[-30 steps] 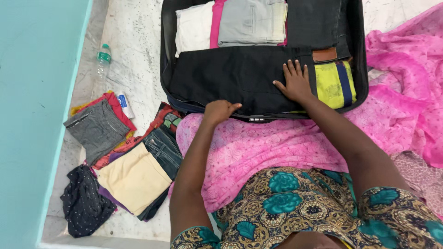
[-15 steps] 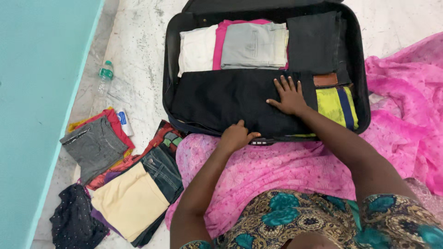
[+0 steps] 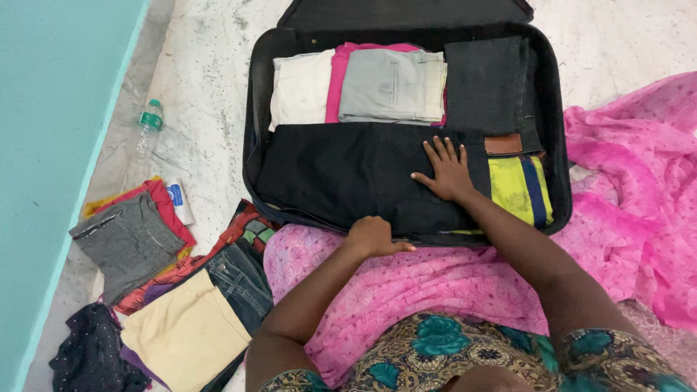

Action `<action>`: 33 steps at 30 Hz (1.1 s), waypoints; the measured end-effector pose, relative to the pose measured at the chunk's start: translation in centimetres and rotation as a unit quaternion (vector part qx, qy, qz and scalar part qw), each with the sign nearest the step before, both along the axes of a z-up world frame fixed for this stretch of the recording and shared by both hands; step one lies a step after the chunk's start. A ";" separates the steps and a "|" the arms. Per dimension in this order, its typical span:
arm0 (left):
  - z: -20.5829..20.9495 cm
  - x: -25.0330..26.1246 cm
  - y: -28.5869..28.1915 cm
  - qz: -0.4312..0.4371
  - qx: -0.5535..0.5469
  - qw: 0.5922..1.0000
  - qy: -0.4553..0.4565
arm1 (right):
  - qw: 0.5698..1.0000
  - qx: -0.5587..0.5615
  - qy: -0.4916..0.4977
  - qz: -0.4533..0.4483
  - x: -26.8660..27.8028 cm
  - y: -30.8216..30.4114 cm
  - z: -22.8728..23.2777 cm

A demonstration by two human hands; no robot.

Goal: The person folds different clothing items by hand and packs them into an open black suitcase on the floor.

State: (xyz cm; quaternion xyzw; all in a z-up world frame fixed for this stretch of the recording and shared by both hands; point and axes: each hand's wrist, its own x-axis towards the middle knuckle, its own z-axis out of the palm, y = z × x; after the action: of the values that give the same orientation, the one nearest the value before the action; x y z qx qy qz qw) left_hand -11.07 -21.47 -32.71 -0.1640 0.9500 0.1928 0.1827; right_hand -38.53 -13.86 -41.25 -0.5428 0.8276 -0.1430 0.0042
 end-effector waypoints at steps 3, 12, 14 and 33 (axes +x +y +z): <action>0.2 -0.4 0.0 -0.002 -0.006 1.000 -0.015 | 1.000 -0.007 -0.006 0.000 0.1 0.2 -0.1; -0.8 1.3 1.6 0.005 -0.074 0.994 0.076 | 0.999 -0.039 -0.014 0.005 0.1 0.7 -0.8; -1.2 2.2 -2.6 0.041 0.049 0.991 0.113 | 0.998 -0.056 -0.013 0.011 -0.2 0.6 -0.8; -0.2 7.1 -13.0 0.320 -0.135 0.935 -0.072 | 0.998 -0.060 -0.032 0.009 -0.1 0.8 0.0</action>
State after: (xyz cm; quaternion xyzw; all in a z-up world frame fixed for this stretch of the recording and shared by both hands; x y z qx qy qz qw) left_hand -3.95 -34.49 -32.95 -0.4957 0.8488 0.0989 0.1551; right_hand -38.64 -13.03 -41.30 -0.5451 0.8117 -0.2098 -0.0009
